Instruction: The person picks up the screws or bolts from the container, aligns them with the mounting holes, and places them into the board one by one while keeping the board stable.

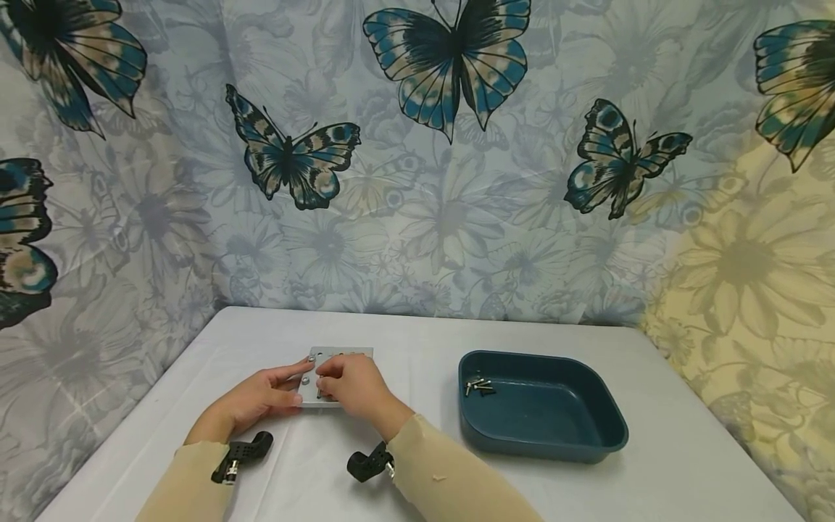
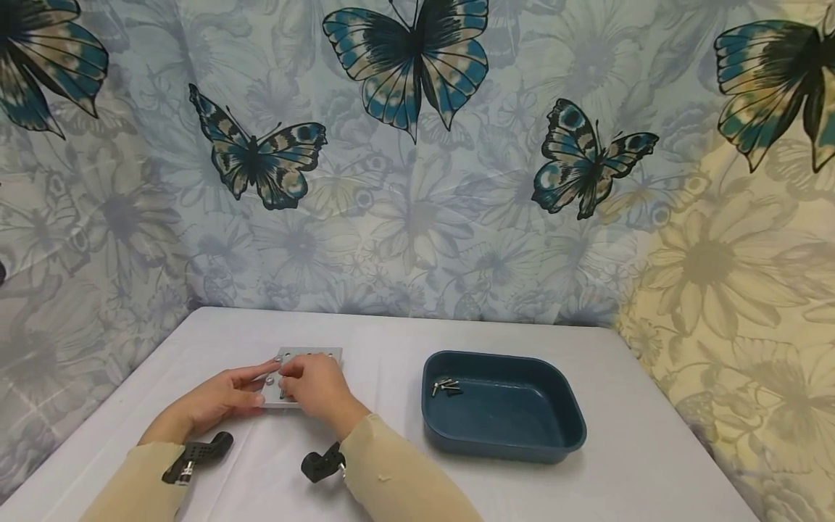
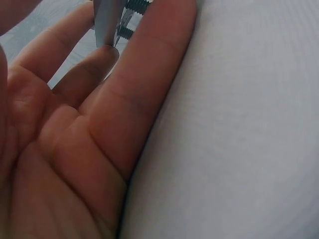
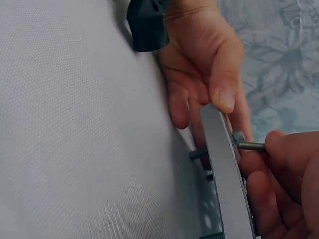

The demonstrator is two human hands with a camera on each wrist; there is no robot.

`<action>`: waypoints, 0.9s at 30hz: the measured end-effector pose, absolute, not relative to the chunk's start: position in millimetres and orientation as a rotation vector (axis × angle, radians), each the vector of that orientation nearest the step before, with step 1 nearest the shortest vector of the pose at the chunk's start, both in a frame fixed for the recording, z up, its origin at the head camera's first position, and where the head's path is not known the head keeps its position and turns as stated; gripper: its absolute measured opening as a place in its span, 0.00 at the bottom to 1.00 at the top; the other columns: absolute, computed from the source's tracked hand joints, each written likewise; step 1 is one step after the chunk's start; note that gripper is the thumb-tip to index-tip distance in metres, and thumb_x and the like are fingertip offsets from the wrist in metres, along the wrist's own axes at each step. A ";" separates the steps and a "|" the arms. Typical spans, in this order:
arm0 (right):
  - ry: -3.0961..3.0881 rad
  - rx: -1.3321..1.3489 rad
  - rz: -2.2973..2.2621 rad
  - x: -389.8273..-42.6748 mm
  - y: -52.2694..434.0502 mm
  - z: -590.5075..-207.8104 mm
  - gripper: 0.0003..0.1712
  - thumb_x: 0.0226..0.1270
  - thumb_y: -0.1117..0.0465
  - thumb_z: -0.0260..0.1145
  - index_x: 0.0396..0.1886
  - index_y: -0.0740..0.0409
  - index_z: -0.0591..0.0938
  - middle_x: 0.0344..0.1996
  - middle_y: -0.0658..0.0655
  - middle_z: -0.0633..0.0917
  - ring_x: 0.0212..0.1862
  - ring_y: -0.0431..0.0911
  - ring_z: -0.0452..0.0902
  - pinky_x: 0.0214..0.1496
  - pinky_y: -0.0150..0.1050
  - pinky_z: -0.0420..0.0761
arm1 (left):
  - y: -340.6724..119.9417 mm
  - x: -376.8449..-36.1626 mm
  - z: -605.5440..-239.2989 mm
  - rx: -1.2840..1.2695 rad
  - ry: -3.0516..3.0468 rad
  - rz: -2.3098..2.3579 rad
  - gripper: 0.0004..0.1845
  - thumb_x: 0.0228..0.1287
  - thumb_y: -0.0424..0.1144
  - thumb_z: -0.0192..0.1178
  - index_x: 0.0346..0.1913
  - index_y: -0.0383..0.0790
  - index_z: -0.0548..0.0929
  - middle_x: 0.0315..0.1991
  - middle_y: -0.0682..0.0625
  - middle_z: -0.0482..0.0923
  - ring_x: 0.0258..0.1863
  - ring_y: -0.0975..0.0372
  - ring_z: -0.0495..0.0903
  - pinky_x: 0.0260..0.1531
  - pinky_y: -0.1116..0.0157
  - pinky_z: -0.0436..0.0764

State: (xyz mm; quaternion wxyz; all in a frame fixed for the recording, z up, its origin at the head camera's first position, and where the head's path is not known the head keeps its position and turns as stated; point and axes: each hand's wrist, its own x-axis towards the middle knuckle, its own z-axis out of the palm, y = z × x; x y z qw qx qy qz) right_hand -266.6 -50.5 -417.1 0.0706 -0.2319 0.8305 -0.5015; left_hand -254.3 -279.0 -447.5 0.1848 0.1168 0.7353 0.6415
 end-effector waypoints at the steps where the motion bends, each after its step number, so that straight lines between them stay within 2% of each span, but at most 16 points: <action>1: 2.521 -0.715 -1.481 -266.4 -50.4 -417.0 0.09 0.67 0.64 0.69 0.45 0.57 0.89 0.26 0.41 0.84 0.29 0.34 0.80 0.33 0.30 0.80 | -279.0 -254.4 -447.5 0.328 2.074 1.808 0.41 0.64 0.33 0.67 0.77 0.33 0.59 0.79 0.42 0.40 0.75 0.42 0.41 0.56 0.55 0.76; 6: 2.626 -0.792 -1.356 -267.4 -49.6 -416.3 0.09 0.67 0.61 0.70 0.45 0.52 0.90 0.31 0.38 0.85 0.31 0.31 0.77 0.35 0.29 0.77 | -278.9 -254.7 -447.9 0.318 2.076 1.815 0.41 0.64 0.32 0.67 0.76 0.34 0.60 0.79 0.42 0.41 0.75 0.42 0.42 0.56 0.56 0.76; 14: 2.698 -0.880 -1.232 -269.1 -45.3 -415.4 0.10 0.67 0.60 0.70 0.46 0.51 0.90 0.38 0.40 0.87 0.38 0.31 0.77 0.42 0.30 0.76 | -278.0 -255.5 -448.4 0.323 2.067 1.824 0.41 0.63 0.32 0.68 0.76 0.34 0.60 0.79 0.43 0.40 0.75 0.43 0.41 0.55 0.56 0.76; 22: 2.681 -0.889 -1.233 -271.1 -43.6 -417.4 0.10 0.67 0.60 0.69 0.45 0.49 0.91 0.38 0.39 0.87 0.43 0.31 0.77 0.45 0.31 0.76 | -277.0 -256.4 -448.3 0.306 2.103 1.802 0.42 0.62 0.33 0.69 0.76 0.34 0.61 0.78 0.39 0.43 0.74 0.41 0.43 0.55 0.56 0.77; 27: 2.633 -0.884 -1.285 -269.7 -42.2 -416.7 0.11 0.66 0.64 0.68 0.44 0.51 0.91 0.38 0.40 0.87 0.43 0.32 0.78 0.45 0.31 0.77 | -277.3 -255.4 -448.3 0.297 2.111 1.798 0.42 0.62 0.34 0.69 0.76 0.34 0.61 0.78 0.39 0.42 0.74 0.41 0.43 0.55 0.56 0.77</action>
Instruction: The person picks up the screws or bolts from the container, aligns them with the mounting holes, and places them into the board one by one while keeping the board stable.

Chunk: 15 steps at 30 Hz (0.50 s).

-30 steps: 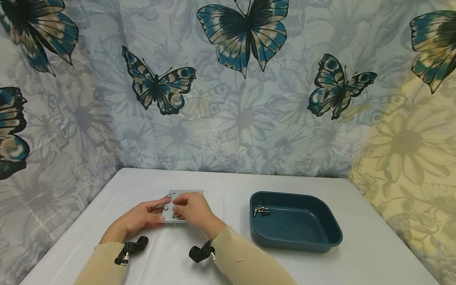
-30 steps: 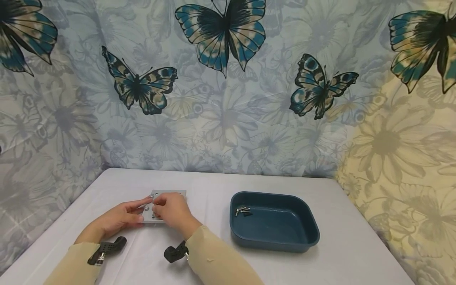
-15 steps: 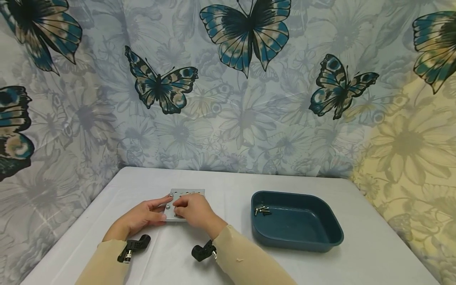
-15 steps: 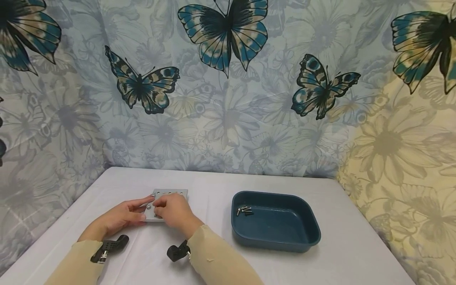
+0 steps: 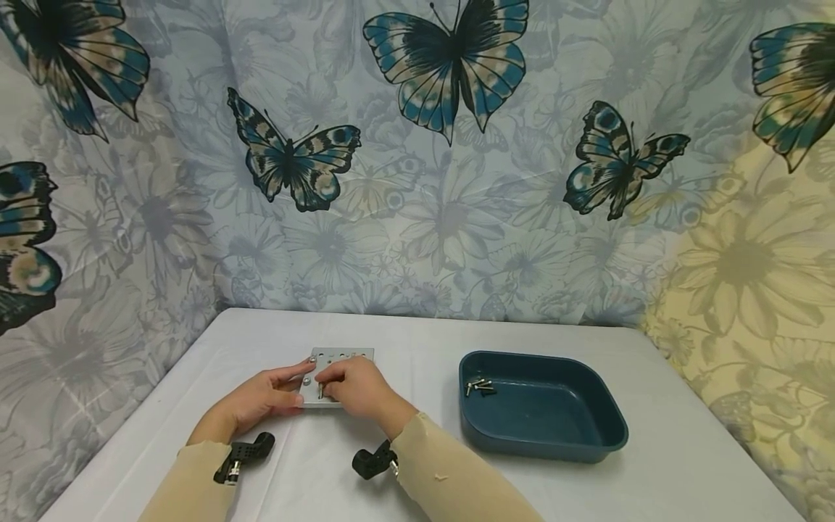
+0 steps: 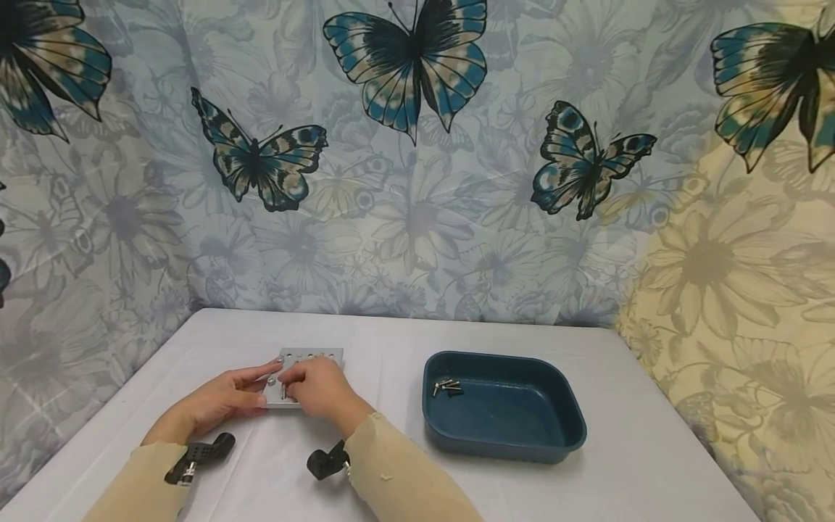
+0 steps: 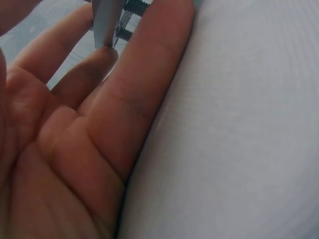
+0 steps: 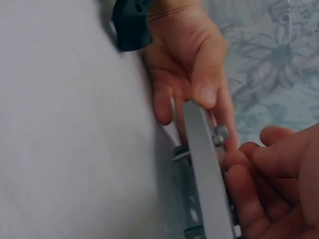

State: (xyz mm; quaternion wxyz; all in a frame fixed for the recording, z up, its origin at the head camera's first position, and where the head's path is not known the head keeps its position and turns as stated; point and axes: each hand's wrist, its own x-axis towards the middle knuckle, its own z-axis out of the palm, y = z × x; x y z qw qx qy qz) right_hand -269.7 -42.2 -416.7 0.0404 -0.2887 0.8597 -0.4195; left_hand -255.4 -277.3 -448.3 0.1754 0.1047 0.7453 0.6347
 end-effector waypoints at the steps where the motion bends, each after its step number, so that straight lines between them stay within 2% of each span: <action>1: 2.584 -0.861 -1.343 -268.8 -41.1 -415.9 0.11 0.66 0.66 0.67 0.45 0.53 0.91 0.38 0.41 0.87 0.42 0.33 0.79 0.44 0.31 0.78 | -277.2 -255.4 -448.3 0.292 2.115 1.798 0.42 0.62 0.34 0.69 0.76 0.34 0.61 0.78 0.39 0.43 0.74 0.41 0.43 0.55 0.56 0.77; 4: 2.355 -0.712 -1.597 -266.5 -34.9 -412.3 0.14 0.66 0.70 0.65 0.49 0.60 0.88 0.39 0.47 0.87 0.40 0.38 0.82 0.42 0.34 0.81 | -277.1 -255.3 -448.3 0.282 2.123 1.797 0.42 0.62 0.34 0.69 0.76 0.35 0.62 0.78 0.39 0.44 0.74 0.42 0.46 0.55 0.57 0.77; 7: 2.056 -0.535 -1.895 -266.7 -22.2 -406.5 0.17 0.66 0.71 0.63 0.54 0.66 0.84 0.42 0.55 0.87 0.41 0.46 0.85 0.43 0.39 0.83 | -276.9 -255.1 -448.4 0.282 2.104 1.810 0.42 0.61 0.34 0.70 0.76 0.35 0.61 0.77 0.37 0.46 0.71 0.44 0.58 0.53 0.59 0.78; 11: 1.712 -0.444 -2.155 -268.5 7.9 -394.0 0.22 0.71 0.62 0.63 0.62 0.66 0.79 0.54 0.64 0.83 0.51 0.53 0.83 0.51 0.45 0.81 | -276.0 -254.5 -448.7 0.300 2.056 1.840 0.43 0.60 0.32 0.69 0.76 0.34 0.60 0.76 0.34 0.47 0.61 0.53 0.73 0.52 0.61 0.78; 15: 1.436 -0.418 -2.284 -267.6 51.6 -377.1 0.31 0.76 0.51 0.58 0.71 0.63 0.70 0.66 0.65 0.74 0.62 0.57 0.74 0.59 0.48 0.76 | -275.0 -254.7 -449.6 0.310 2.028 1.862 0.43 0.60 0.31 0.69 0.76 0.33 0.60 0.76 0.33 0.47 0.59 0.57 0.75 0.51 0.61 0.79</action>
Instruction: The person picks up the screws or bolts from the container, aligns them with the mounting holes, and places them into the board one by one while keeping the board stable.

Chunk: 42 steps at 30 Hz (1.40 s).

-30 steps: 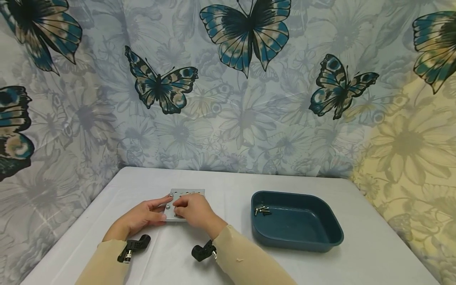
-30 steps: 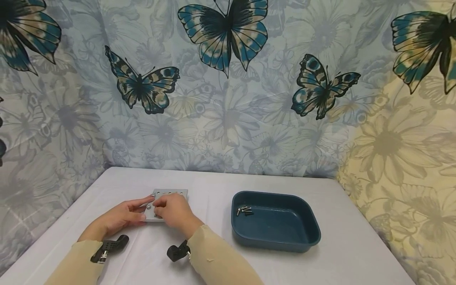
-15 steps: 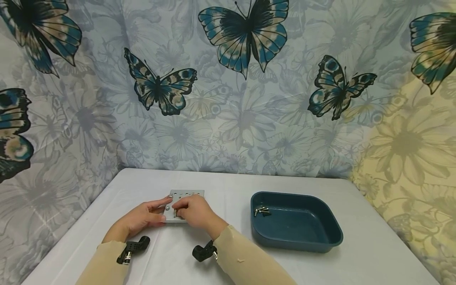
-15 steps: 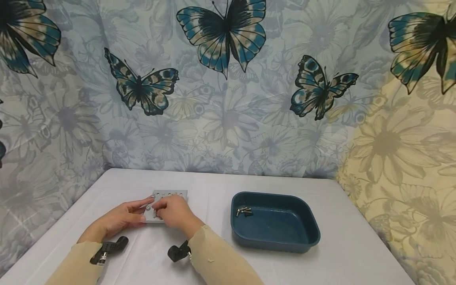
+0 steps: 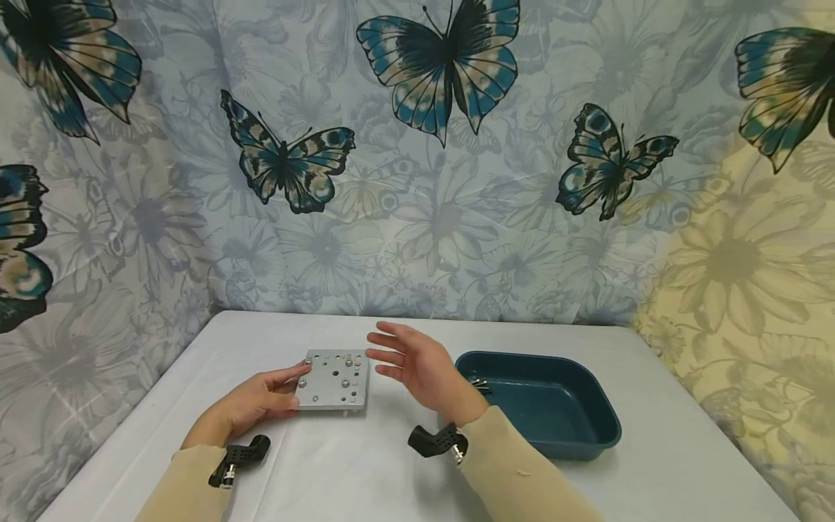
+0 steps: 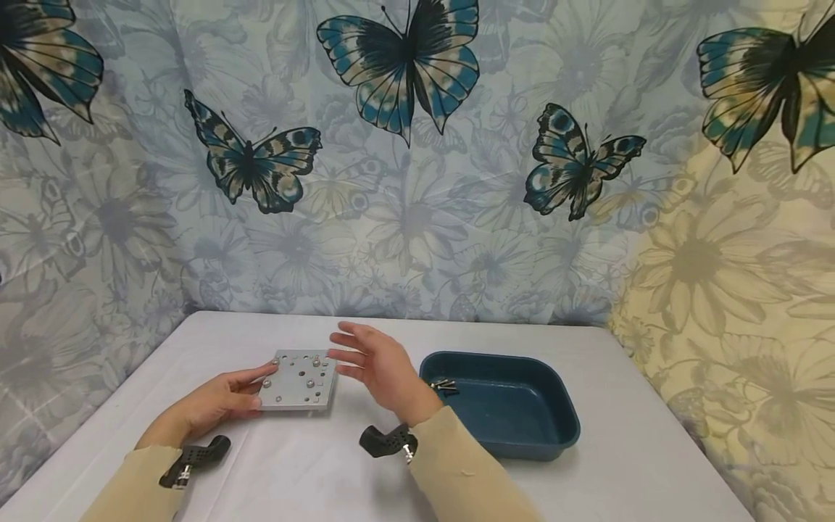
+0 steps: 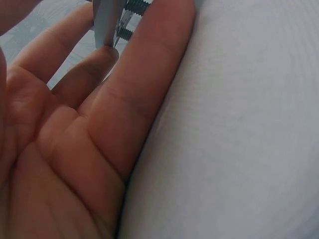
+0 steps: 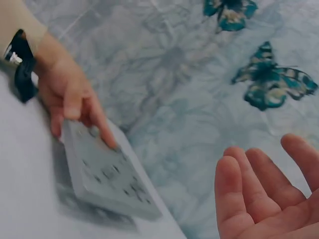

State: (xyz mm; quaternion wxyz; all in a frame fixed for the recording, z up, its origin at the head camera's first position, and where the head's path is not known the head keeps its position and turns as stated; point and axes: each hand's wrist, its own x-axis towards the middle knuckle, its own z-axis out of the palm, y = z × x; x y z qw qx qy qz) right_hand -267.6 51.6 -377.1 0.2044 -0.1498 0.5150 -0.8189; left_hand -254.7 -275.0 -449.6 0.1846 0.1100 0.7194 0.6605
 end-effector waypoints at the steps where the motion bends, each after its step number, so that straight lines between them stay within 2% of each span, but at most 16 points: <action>1: 1.406 -0.411 -2.308 -266.7 64.9 -373.6 0.32 0.77 0.49 0.57 0.73 0.62 0.68 0.67 0.65 0.73 0.64 0.58 0.72 0.60 0.48 0.75 | -274.7 -254.7 -450.0 0.310 2.020 1.866 0.43 0.60 0.31 0.69 0.76 0.32 0.60 0.76 0.33 0.47 0.59 0.57 0.75 0.52 0.61 0.79; 5: 1.414 -0.415 -2.345 -263.9 120.3 -367.3 0.36 0.79 0.46 0.53 0.76 0.62 0.61 0.71 0.65 0.67 0.68 0.59 0.67 0.64 0.50 0.72 | -273.1 -255.0 -451.7 0.317 2.009 1.874 0.42 0.61 0.30 0.69 0.76 0.32 0.60 0.77 0.35 0.46 0.59 0.58 0.75 0.52 0.60 0.79; 10: 1.620 -0.412 -2.303 -259.1 190.3 -375.6 0.36 0.82 0.50 0.49 0.79 0.64 0.52 0.75 0.68 0.58 0.72 0.62 0.59 0.66 0.51 0.68 | -272.2 -254.8 -452.0 0.327 1.994 1.885 0.42 0.61 0.29 0.68 0.75 0.31 0.59 0.78 0.37 0.42 0.59 0.58 0.75 0.52 0.59 0.79; 12: 1.739 -0.360 -2.274 -257.5 212.4 -381.6 0.36 0.81 0.52 0.51 0.79 0.65 0.53 0.74 0.69 0.58 0.71 0.63 0.58 0.65 0.50 0.70 | -272.5 -254.8 -451.8 0.361 2.001 1.870 0.42 0.62 0.30 0.68 0.75 0.30 0.58 0.79 0.38 0.38 0.63 0.55 0.71 0.52 0.59 0.79; 15: 1.914 -0.268 -2.192 -257.2 232.8 -390.1 0.37 0.79 0.52 0.56 0.78 0.66 0.56 0.73 0.69 0.62 0.70 0.64 0.60 0.63 0.49 0.73 | -272.9 -255.0 -451.4 0.399 2.018 1.849 0.42 0.63 0.30 0.67 0.75 0.29 0.58 0.79 0.41 0.34 0.71 0.49 0.59 0.53 0.59 0.78; 17: 2.004 -0.195 -2.139 -257.5 239.5 -395.0 0.38 0.77 0.53 0.60 0.77 0.66 0.60 0.71 0.69 0.65 0.69 0.64 0.63 0.61 0.49 0.75 | -273.5 -255.4 -451.3 0.430 2.031 1.836 0.42 0.63 0.30 0.67 0.76 0.28 0.57 0.80 0.43 0.31 0.73 0.47 0.50 0.53 0.59 0.78; 19: 2.077 -0.165 -2.063 -258.6 241.8 -399.2 0.38 0.75 0.54 0.62 0.76 0.66 0.61 0.70 0.70 0.66 0.68 0.64 0.65 0.60 0.49 0.75 | -273.7 -255.9 -451.3 0.425 2.034 1.836 0.42 0.63 0.30 0.67 0.76 0.29 0.58 0.80 0.44 0.32 0.73 0.47 0.48 0.53 0.60 0.78; 26: 2.325 -0.138 -1.687 -262.5 235.8 -409.6 0.30 0.71 0.64 0.65 0.70 0.67 0.72 0.66 0.68 0.72 0.62 0.59 0.73 0.54 0.50 0.80 | -273.9 -257.0 -452.1 0.435 2.031 1.830 0.42 0.63 0.30 0.67 0.76 0.29 0.57 0.80 0.43 0.32 0.73 0.47 0.50 0.54 0.59 0.78; 30: 2.420 -0.142 -1.539 -263.1 232.7 -411.2 0.27 0.65 0.70 0.67 0.65 0.66 0.77 0.62 0.66 0.77 0.58 0.55 0.76 0.51 0.50 0.81 | -273.6 -256.4 -450.5 0.423 2.038 1.830 0.42 0.63 0.30 0.67 0.76 0.30 0.57 0.80 0.43 0.33 0.72 0.50 0.55 0.53 0.60 0.78; 37: 2.513 -0.184 -1.361 -265.2 230.0 -413.9 0.26 0.60 0.70 0.71 0.60 0.62 0.82 0.54 0.59 0.82 0.52 0.50 0.79 0.48 0.46 0.82 | -275.3 -255.1 -447.6 0.428 2.062 1.818 0.42 0.63 0.31 0.67 0.76 0.30 0.58 0.80 0.43 0.34 0.69 0.56 0.60 0.53 0.61 0.78; 42: 2.626 -0.459 -1.082 -268.4 228.4 -416.4 0.26 0.60 0.67 0.72 0.60 0.58 0.83 0.51 0.58 0.83 0.50 0.51 0.80 0.47 0.47 0.81 | -276.1 -253.8 -449.3 0.421 2.055 1.818 0.42 0.63 0.31 0.67 0.76 0.30 0.58 0.79 0.42 0.33 0.66 0.64 0.65 0.52 0.61 0.78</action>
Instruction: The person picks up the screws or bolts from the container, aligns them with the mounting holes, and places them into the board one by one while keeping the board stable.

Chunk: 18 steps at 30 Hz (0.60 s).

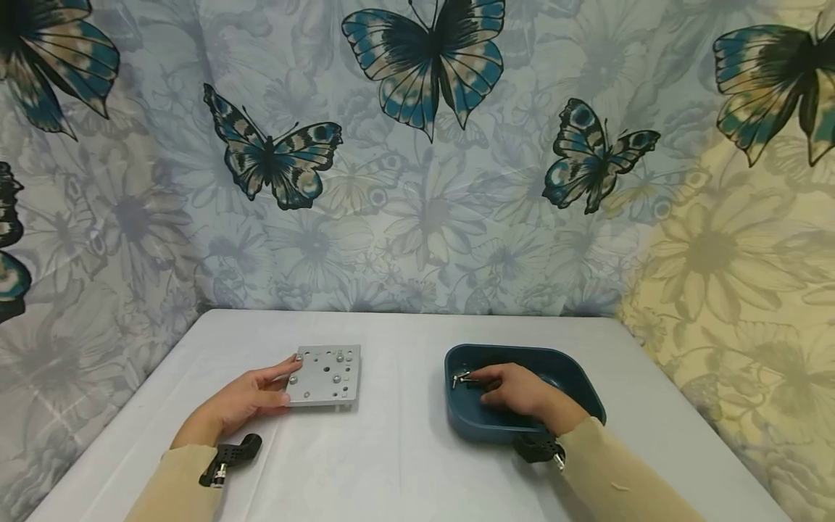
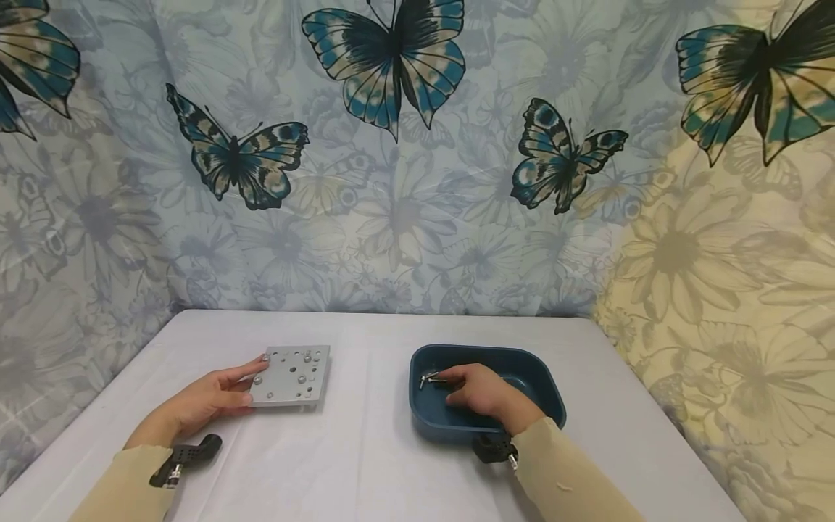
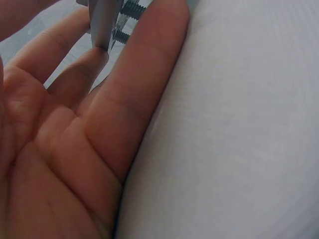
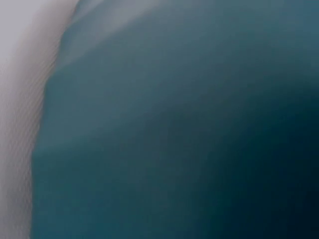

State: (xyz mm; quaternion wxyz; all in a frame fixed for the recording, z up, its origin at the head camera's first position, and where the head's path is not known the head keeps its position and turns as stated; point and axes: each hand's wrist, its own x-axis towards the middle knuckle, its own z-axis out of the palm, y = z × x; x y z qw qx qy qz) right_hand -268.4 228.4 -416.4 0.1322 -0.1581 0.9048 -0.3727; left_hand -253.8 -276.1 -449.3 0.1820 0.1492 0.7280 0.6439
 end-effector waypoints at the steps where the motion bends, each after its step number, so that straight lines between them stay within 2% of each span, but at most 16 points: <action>1: 2.643 -0.521 -1.025 -269.2 227.9 -416.0 0.26 0.60 0.67 0.71 0.61 0.57 0.83 0.52 0.59 0.83 0.50 0.52 0.80 0.47 0.48 0.80 | -276.2 -253.6 -449.7 0.422 2.054 1.818 0.42 0.63 0.31 0.67 0.76 0.30 0.57 0.79 0.42 0.33 0.66 0.63 0.64 0.52 0.61 0.78; 5: 2.704 -0.650 -0.875 -271.3 225.4 -415.1 0.25 0.62 0.66 0.71 0.60 0.56 0.83 0.51 0.57 0.83 0.49 0.52 0.80 0.46 0.49 0.80 | -276.4 -253.4 -450.0 0.413 2.064 1.819 0.41 0.63 0.31 0.67 0.76 0.29 0.58 0.79 0.42 0.34 0.72 0.52 0.54 0.52 0.61 0.79; 7: 2.728 -0.661 -0.849 -271.8 223.8 -415.9 0.23 0.62 0.67 0.71 0.59 0.56 0.84 0.49 0.56 0.83 0.47 0.51 0.80 0.46 0.48 0.80 | -276.5 -253.2 -449.5 0.411 2.070 1.818 0.41 0.63 0.31 0.67 0.76 0.29 0.58 0.79 0.42 0.34 0.72 0.49 0.52 0.52 0.61 0.79; 9: 2.762 -0.643 -0.832 -271.2 221.7 -417.3 0.21 0.62 0.68 0.70 0.56 0.56 0.86 0.47 0.53 0.83 0.46 0.49 0.79 0.45 0.48 0.80 | -276.7 -253.1 -449.6 0.412 2.065 1.819 0.41 0.63 0.31 0.67 0.76 0.29 0.58 0.79 0.42 0.34 0.71 0.54 0.57 0.52 0.61 0.79; 13: 2.832 -0.591 -0.802 -270.2 218.2 -420.0 0.17 0.61 0.69 0.71 0.49 0.54 0.88 0.43 0.50 0.84 0.46 0.48 0.79 0.48 0.50 0.79 | -277.2 -253.2 -451.1 0.420 2.036 1.830 0.41 0.64 0.30 0.67 0.76 0.29 0.57 0.79 0.42 0.33 0.63 0.69 0.67 0.52 0.61 0.79; 18: 2.881 -0.553 -0.762 -268.5 216.7 -420.7 0.12 0.60 0.69 0.72 0.43 0.53 0.89 0.39 0.48 0.86 0.43 0.46 0.80 0.49 0.48 0.79 | -276.6 -254.0 -452.3 0.435 2.006 1.843 0.41 0.64 0.29 0.66 0.76 0.29 0.56 0.79 0.42 0.32 0.59 0.71 0.71 0.52 0.62 0.79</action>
